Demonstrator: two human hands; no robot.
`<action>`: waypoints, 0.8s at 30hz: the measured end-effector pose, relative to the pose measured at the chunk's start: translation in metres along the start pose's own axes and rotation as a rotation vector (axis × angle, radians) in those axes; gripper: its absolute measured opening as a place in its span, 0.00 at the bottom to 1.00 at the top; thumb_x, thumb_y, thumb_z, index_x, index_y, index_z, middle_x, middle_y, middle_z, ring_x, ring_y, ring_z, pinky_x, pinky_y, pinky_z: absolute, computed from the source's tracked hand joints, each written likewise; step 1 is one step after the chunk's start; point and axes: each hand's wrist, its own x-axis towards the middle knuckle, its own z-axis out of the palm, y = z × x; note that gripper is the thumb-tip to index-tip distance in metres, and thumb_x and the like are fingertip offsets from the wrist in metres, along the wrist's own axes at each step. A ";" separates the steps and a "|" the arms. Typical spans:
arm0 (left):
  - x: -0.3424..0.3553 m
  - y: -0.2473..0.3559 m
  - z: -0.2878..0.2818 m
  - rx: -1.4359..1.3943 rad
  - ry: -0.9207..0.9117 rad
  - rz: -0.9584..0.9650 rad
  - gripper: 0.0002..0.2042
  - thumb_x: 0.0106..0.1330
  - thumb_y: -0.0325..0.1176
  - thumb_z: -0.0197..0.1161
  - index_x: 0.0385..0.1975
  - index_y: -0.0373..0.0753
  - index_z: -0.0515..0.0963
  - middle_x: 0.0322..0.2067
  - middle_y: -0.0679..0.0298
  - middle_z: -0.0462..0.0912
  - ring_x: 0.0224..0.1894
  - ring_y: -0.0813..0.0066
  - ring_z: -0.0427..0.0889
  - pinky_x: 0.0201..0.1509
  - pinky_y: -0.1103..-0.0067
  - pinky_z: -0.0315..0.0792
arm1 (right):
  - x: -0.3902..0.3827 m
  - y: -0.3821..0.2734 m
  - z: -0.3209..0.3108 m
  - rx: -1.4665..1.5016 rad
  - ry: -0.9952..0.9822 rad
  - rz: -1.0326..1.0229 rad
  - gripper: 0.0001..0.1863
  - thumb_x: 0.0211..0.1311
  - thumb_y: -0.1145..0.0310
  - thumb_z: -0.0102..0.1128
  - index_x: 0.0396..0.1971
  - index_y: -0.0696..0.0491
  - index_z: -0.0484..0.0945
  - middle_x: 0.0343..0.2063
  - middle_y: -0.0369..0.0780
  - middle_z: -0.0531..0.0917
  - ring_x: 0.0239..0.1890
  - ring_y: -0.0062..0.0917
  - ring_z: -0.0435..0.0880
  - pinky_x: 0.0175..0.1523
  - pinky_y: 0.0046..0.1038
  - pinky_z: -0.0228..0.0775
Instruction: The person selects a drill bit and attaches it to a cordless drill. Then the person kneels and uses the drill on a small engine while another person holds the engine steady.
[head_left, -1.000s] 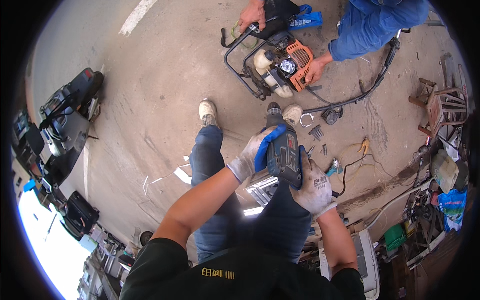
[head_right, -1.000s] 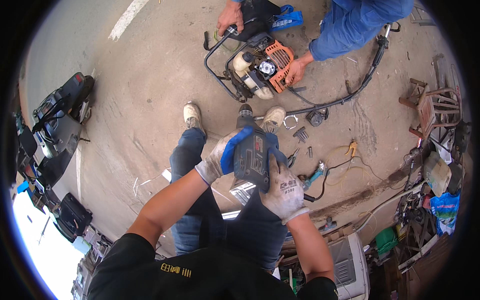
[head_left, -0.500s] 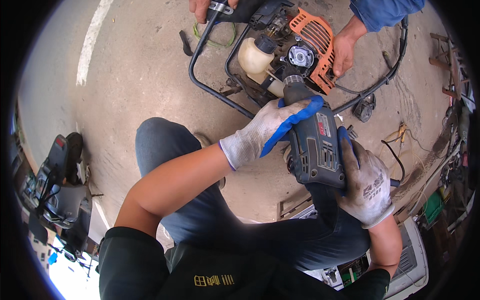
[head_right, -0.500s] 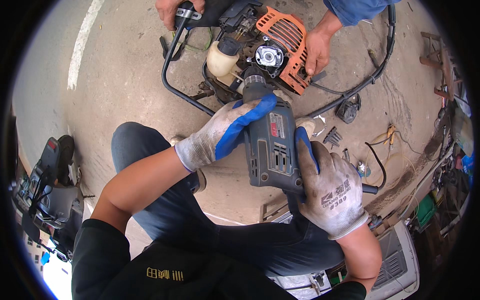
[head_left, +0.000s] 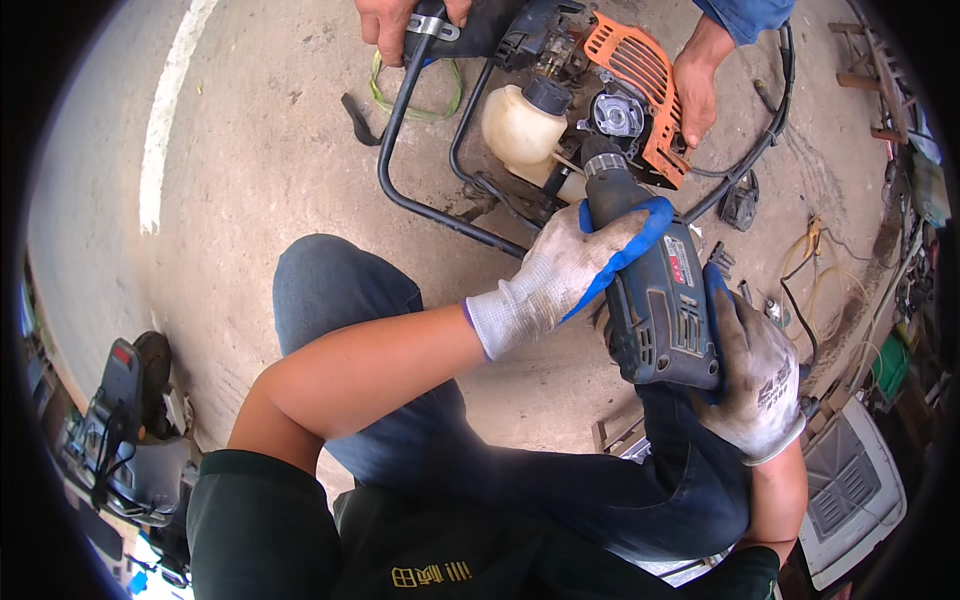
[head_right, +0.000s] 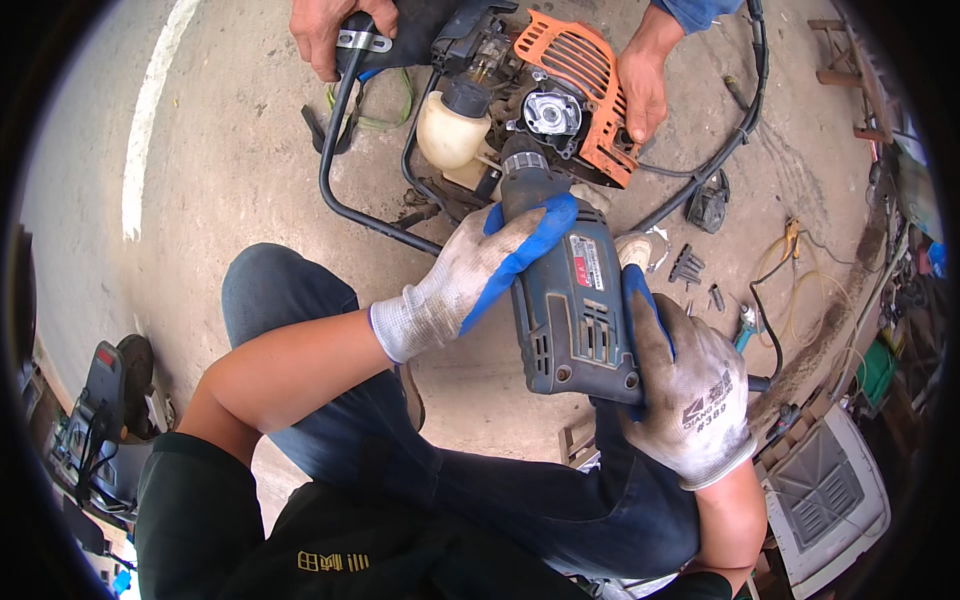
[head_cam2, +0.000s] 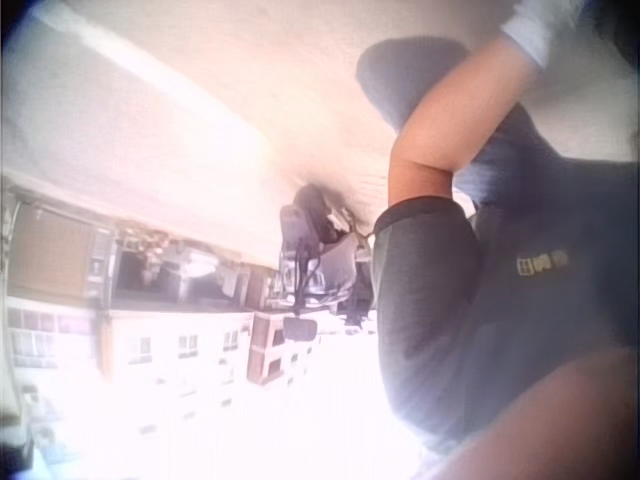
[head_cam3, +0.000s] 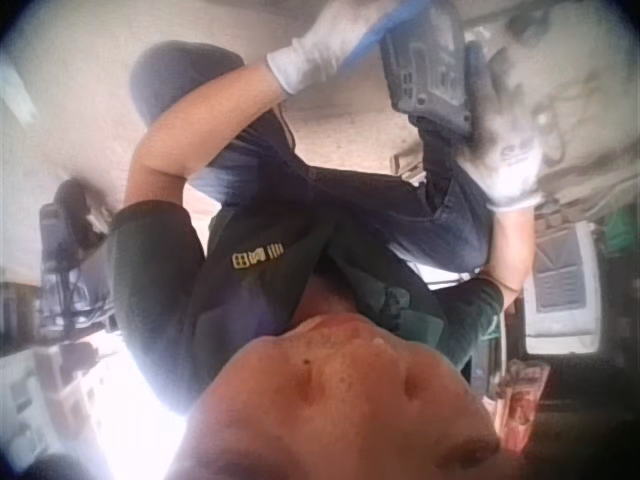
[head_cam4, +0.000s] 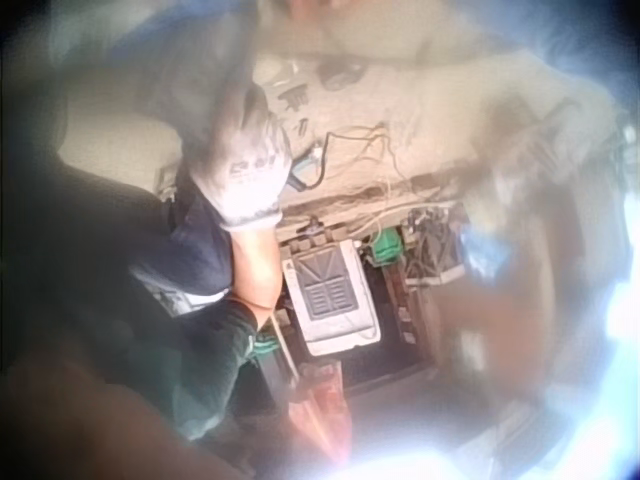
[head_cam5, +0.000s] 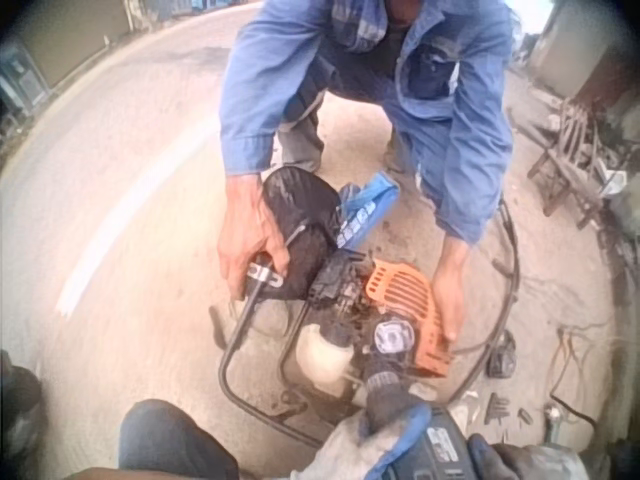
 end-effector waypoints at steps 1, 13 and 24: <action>0.001 0.002 -0.004 0.206 -0.096 -0.025 0.24 0.76 0.31 0.49 0.72 0.51 0.67 0.65 0.52 0.74 0.62 0.53 0.76 0.69 0.68 0.69 | 0.001 -0.001 0.000 0.015 -0.010 0.030 0.53 0.30 0.66 0.80 0.66 0.61 0.69 0.48 0.58 0.81 0.49 0.53 0.83 0.56 0.44 0.76; 0.004 -0.004 0.007 -0.524 0.196 -0.151 0.27 0.68 0.48 0.70 0.50 0.25 0.80 0.42 0.58 0.87 0.41 0.78 0.84 0.49 0.78 0.80 | 0.009 0.004 0.003 0.111 0.067 -0.006 0.51 0.31 0.73 0.75 0.67 0.62 0.69 0.42 0.54 0.84 0.41 0.49 0.86 0.49 0.40 0.79; 0.005 -0.008 -0.008 -0.044 -0.126 -0.325 0.22 0.81 0.35 0.46 0.71 0.35 0.64 0.65 0.56 0.74 0.61 0.67 0.79 0.68 0.74 0.71 | 0.015 0.001 0.003 0.184 0.020 0.079 0.50 0.34 0.72 0.76 0.66 0.64 0.68 0.45 0.56 0.84 0.46 0.51 0.86 0.53 0.40 0.78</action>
